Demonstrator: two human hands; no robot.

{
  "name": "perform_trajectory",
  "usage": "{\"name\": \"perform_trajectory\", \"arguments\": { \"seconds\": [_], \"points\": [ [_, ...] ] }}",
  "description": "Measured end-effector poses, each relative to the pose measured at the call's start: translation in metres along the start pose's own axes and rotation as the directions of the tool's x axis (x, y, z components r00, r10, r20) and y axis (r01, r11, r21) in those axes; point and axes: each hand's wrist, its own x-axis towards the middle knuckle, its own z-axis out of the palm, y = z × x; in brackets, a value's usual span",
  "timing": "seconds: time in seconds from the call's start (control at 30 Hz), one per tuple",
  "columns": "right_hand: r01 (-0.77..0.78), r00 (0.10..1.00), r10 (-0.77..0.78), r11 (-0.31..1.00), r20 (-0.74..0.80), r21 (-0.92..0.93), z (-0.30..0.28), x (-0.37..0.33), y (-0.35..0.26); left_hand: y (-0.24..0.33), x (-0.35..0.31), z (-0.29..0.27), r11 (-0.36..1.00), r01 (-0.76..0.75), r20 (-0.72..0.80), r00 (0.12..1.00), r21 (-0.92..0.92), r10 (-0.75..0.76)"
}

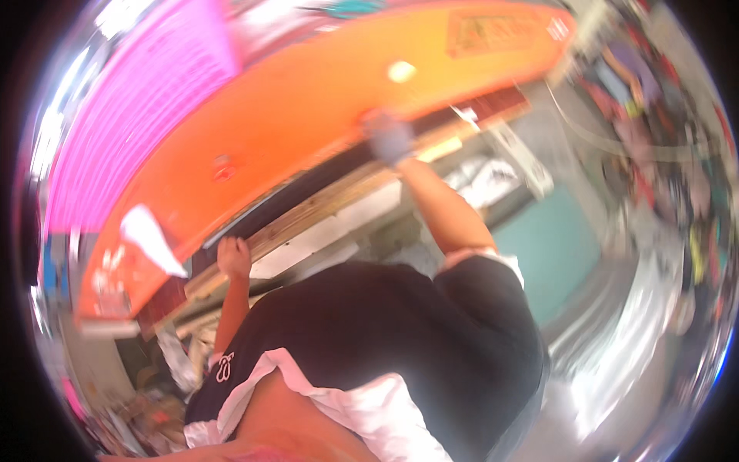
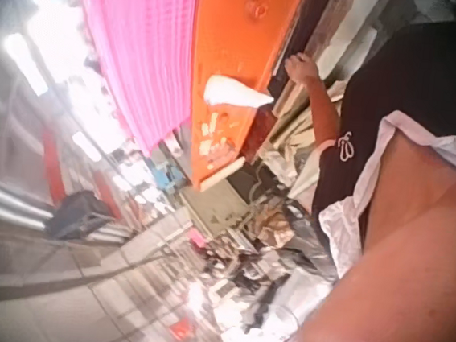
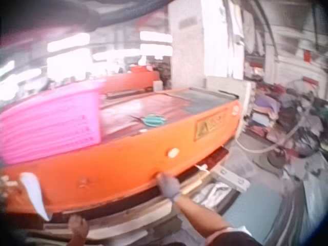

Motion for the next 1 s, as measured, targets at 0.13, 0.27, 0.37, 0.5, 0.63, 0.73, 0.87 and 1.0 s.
{"name": "perform_trajectory", "arguments": {
  "seconds": [0.13,0.27,0.37,0.5,0.63,0.73,0.87,1.0],
  "points": [
    [-0.226,0.832,0.090,0.957,0.548,0.185,-0.004,-0.065,-0.074,-0.014,-0.003,-0.015,0.998,-0.052,0.191,0.981,0.046,0.043],
    [-0.373,0.862,0.239,0.896,0.448,0.241,0.009,-0.071,-0.085,-0.029,-0.003,-0.014,0.998,-0.055,0.289,0.957,0.042,0.041],
    [-0.409,0.791,0.232,0.889,0.566,0.206,0.008,-0.068,-0.079,-0.035,0.000,-0.004,0.996,-0.051,0.362,0.932,0.071,0.022],
    [-0.412,0.777,0.232,0.890,0.585,0.196,-0.013,-0.068,-0.077,-0.039,0.002,-0.006,0.999,0.022,0.390,0.920,0.046,-0.039],
    [-0.429,0.726,0.231,0.889,0.648,0.162,-0.023,-0.064,-0.076,-0.045,0.005,-0.011,0.995,0.074,0.418,0.908,-0.068,-0.039],
    [-0.457,0.669,0.235,0.878,0.705,0.141,-0.027,-0.071,-0.079,-0.040,0.003,-0.015,0.993,0.090,0.456,0.889,-0.073,-0.047],
    [-0.428,0.735,0.259,0.894,0.626,0.132,-0.047,-0.104,-0.090,-0.014,-0.028,-0.041,0.993,0.096,0.451,0.891,-0.071,-0.054],
    [-0.390,0.863,0.279,0.897,0.422,0.206,-0.089,-0.143,-0.097,0.028,-0.070,-0.093,0.992,0.128,0.460,0.882,-0.018,-0.106]
  ]
}}
